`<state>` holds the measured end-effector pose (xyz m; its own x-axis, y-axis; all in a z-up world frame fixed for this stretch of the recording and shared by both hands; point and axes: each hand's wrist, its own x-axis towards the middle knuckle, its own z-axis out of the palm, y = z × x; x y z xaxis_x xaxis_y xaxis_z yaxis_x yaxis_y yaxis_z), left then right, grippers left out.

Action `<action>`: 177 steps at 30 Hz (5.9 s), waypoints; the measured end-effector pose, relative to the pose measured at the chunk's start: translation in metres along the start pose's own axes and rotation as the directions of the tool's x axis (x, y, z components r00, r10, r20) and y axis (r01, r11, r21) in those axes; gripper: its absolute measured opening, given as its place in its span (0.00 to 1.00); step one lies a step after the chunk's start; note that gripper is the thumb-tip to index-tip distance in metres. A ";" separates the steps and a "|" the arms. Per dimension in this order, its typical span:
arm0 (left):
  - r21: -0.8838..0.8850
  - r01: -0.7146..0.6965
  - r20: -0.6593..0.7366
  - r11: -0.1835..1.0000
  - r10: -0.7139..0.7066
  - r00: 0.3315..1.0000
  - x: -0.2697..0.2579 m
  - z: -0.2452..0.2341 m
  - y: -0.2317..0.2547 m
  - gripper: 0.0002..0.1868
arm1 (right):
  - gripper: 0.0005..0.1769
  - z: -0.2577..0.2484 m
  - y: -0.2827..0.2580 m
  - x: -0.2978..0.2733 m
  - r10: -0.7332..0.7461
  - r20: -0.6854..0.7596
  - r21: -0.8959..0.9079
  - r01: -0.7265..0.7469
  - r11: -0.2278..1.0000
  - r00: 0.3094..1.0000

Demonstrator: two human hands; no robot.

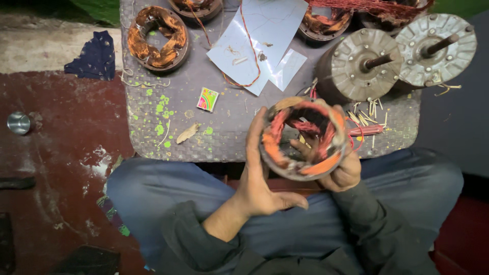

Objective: The person sits cross-legged at a table and works on several motor stators. They strip and twist copper wires, connect them to terminals, and use a matchbox to ignite a flame for soldering or insulation. The person handles multiple stators and wires throughout the task.

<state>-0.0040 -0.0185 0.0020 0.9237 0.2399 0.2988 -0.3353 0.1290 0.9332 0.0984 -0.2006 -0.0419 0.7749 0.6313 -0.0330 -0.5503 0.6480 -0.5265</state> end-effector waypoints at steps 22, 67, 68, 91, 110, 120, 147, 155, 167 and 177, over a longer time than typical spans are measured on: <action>0.091 0.037 0.168 0.995 -0.052 0.984 0.017 -0.029 -0.003 0.72 | 0.39 -0.054 -0.010 -0.037 -0.048 0.112 -0.172 0.067 0.983 0.993; 0.364 -0.190 0.095 0.912 0.167 0.981 0.013 -0.012 -0.002 0.62 | 0.14 -0.026 -0.003 -0.005 -0.099 -0.047 0.152 0.105 0.983 0.994; 0.351 -0.199 0.109 0.915 0.172 0.979 0.012 -0.012 -0.001 0.62 | 0.14 -0.025 -0.002 -0.005 -0.090 -0.053 0.143 0.097 0.985 0.994; 0.254 -0.379 0.275 0.890 0.309 0.910 -0.005 0.004 0.003 0.45 | 0.29 0.031 0.000 -0.001 0.111 -0.334 0.013 -0.114 0.993 0.936; 0.377 -0.318 0.291 0.870 0.214 0.932 -0.002 -0.004 -0.012 0.53 | 0.32 0.002 -0.020 -0.007 0.006 -0.064 -0.031 -0.008 0.999 0.998; 0.264 0.044 0.152 0.964 -0.086 0.985 0.019 -0.013 0.005 0.70 | 0.22 0.006 -0.012 -0.004 -0.051 -0.013 0.066 0.052 0.996 0.999; -0.544 0.205 -0.316 0.813 -0.426 0.848 0.016 -0.048 -0.016 0.50 | 0.26 0.007 0.020 0.019 0.063 0.094 -0.317 -0.030 0.948 0.994; -0.518 0.128 -0.648 0.846 -0.486 0.587 0.045 -0.084 -0.048 0.41 | 0.25 0.008 0.019 0.020 -0.077 -0.071 -0.755 -0.004 0.655 0.994; -0.601 0.133 -0.633 0.788 -0.572 0.522 0.070 -0.070 -0.102 0.32 | 0.20 0.015 0.020 0.016 -0.120 -0.100 -0.822 -0.014 0.569 0.988; 0.079 0.612 -0.616 0.787 -0.444 0.651 0.067 -0.093 -0.113 0.28 | 0.17 0.017 0.020 0.012 -0.177 -0.053 -0.874 0.040 0.484 0.983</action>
<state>0.0787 0.0726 -0.1022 0.6359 0.6913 -0.3431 0.3159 0.1724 0.9330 0.0910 -0.1729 -0.0389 0.8757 0.4826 0.0156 0.0363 -0.0336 -0.9988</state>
